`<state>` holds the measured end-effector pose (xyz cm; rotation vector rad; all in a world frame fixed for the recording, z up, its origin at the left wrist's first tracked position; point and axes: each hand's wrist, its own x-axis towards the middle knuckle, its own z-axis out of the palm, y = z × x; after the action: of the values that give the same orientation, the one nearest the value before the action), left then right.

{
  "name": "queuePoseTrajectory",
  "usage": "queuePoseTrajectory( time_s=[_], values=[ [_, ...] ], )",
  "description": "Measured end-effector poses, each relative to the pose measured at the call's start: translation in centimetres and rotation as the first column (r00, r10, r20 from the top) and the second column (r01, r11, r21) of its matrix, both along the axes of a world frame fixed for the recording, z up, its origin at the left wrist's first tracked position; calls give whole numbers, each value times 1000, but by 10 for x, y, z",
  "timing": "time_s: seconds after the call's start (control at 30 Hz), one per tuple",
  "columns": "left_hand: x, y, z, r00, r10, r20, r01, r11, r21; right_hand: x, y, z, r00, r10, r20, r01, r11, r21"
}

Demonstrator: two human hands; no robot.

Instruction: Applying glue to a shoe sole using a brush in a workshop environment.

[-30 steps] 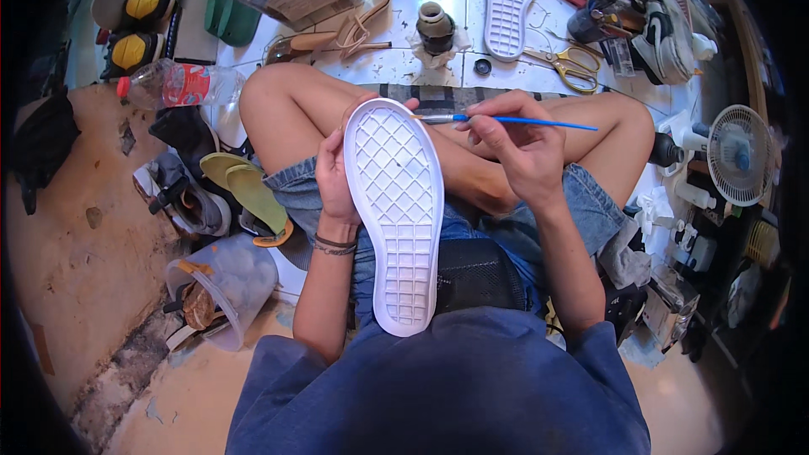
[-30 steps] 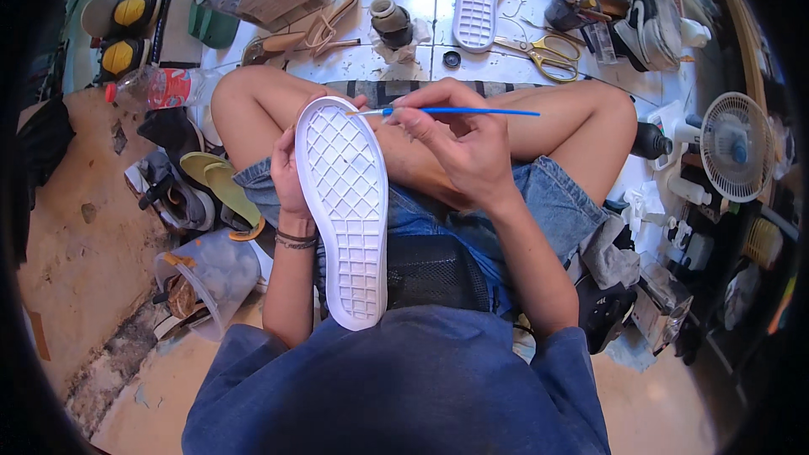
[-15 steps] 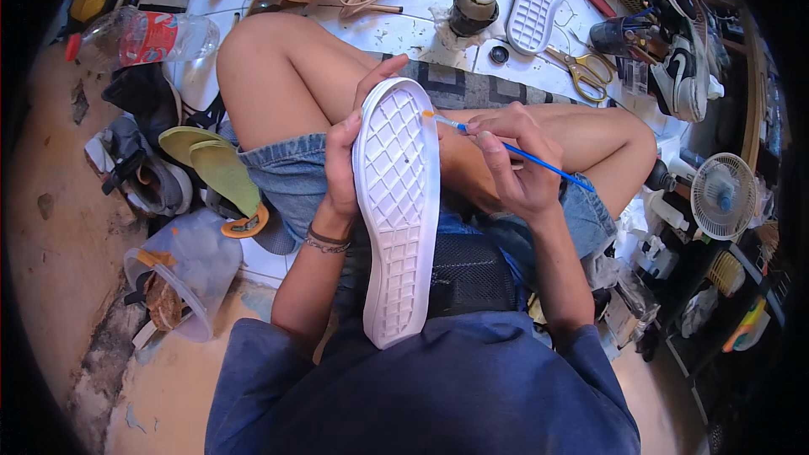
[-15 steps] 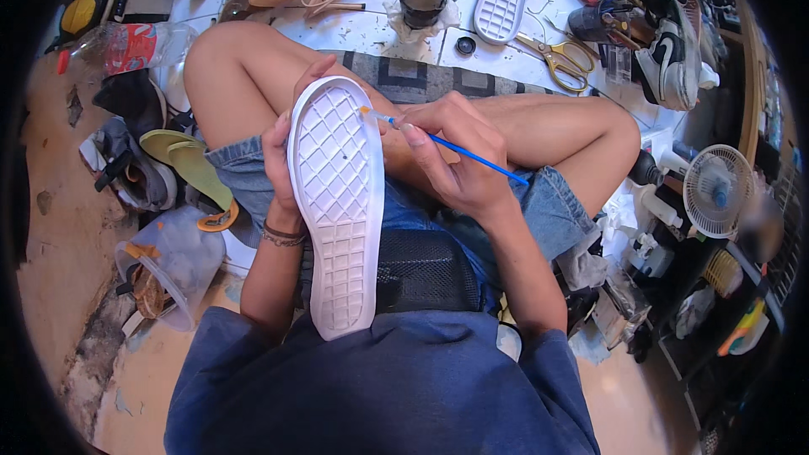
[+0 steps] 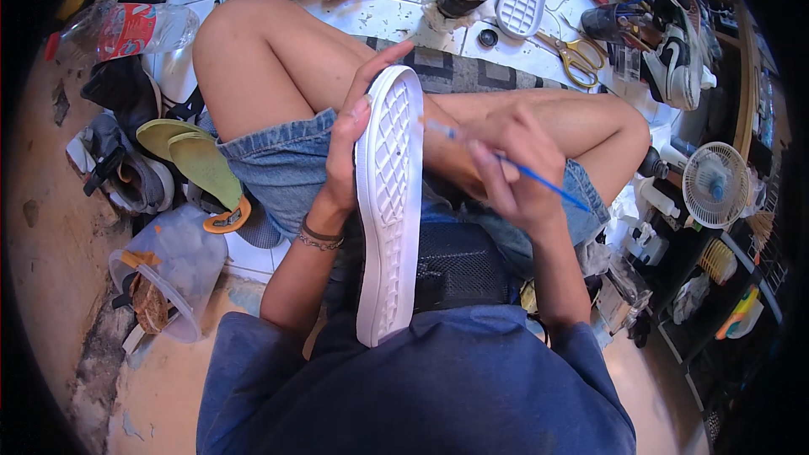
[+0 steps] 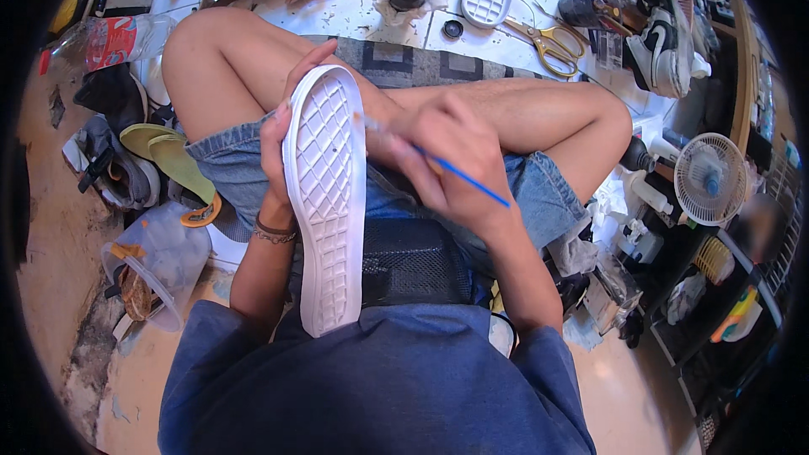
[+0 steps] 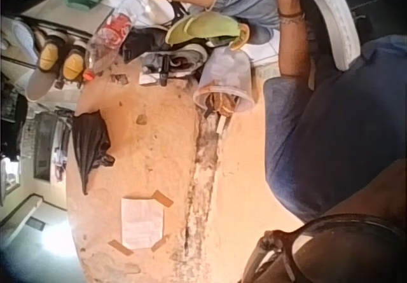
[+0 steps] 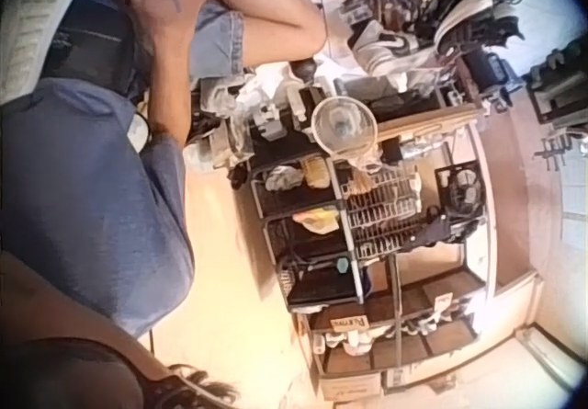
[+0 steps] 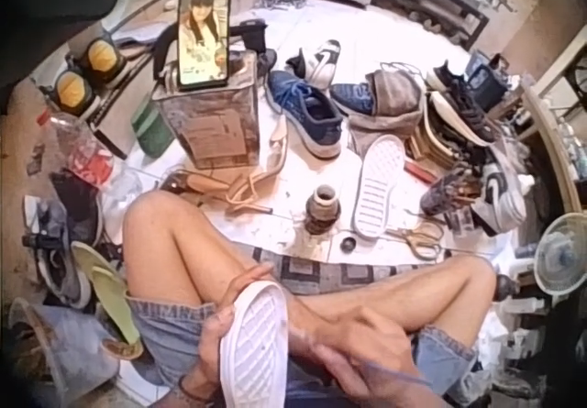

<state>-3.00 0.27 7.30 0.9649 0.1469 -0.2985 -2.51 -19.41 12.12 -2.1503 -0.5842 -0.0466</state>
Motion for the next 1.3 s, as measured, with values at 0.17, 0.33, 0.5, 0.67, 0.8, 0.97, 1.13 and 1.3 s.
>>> queuePoseTrajectory(
  time_s=[0.17,0.33,0.5,0.67,0.8,0.97,1.13,1.3],
  values=[
    [-3,4,-6,996,-81,-34,79,995,-60,-7,-1,-13,999,21,28,-18,997,-81],
    [1,-9,-1,996,59,66,-65,993,102,-20,-5,-4,981,148,-123,-157,985,-68],
    [1,-7,4,999,36,22,-37,998,59,26,-1,-21,996,4,86,1,998,-59],
    [-2,-6,0,998,23,61,-29,996,87,-26,-3,-11,994,106,-8,-106,984,-143],
    [0,-12,9,993,112,35,-115,991,72,-25,2,5,957,222,-186,-240,967,-83],
    [-1,-7,1,999,39,13,-40,996,79,2,-8,1,968,101,-231,-80,992,100],
    [-2,-7,2,998,51,45,-55,994,97,-22,2,1,963,214,-165,-230,969,-90],
    [-3,-5,1,1000,23,8,-23,999,46,-6,2,-7,879,243,-411,-208,970,129]
  ],
)
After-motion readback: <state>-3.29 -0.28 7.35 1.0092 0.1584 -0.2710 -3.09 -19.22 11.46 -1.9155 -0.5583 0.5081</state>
